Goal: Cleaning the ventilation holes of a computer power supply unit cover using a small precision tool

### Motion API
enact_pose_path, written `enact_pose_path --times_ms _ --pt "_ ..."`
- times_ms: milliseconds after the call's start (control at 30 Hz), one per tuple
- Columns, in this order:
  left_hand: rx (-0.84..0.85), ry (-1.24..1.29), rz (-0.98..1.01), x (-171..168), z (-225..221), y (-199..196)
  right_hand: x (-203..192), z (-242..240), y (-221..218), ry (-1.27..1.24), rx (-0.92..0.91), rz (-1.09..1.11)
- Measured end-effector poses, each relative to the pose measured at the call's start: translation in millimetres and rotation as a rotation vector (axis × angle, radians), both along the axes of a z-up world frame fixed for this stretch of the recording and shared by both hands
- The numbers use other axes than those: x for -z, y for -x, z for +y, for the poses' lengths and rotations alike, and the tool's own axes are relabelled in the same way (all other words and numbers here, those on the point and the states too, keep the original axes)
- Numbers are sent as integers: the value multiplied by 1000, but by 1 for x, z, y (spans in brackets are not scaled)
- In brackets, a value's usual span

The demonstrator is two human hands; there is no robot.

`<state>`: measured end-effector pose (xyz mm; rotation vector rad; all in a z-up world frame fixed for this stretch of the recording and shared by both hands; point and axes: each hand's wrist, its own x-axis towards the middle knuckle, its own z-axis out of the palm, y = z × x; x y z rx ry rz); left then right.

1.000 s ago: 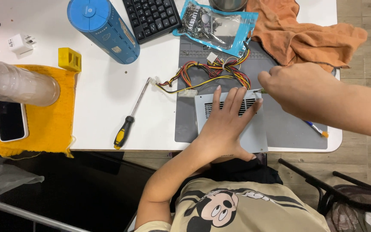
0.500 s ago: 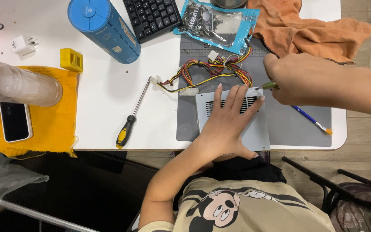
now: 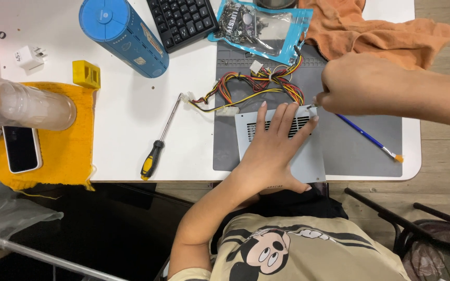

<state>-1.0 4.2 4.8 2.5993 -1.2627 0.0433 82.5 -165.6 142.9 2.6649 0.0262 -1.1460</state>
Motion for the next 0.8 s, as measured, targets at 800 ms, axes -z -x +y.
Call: enact_pose_path --times_ms 800 --pt "-9 -9 -12 0 -1 0 18 -18 24 6 -339 -107"
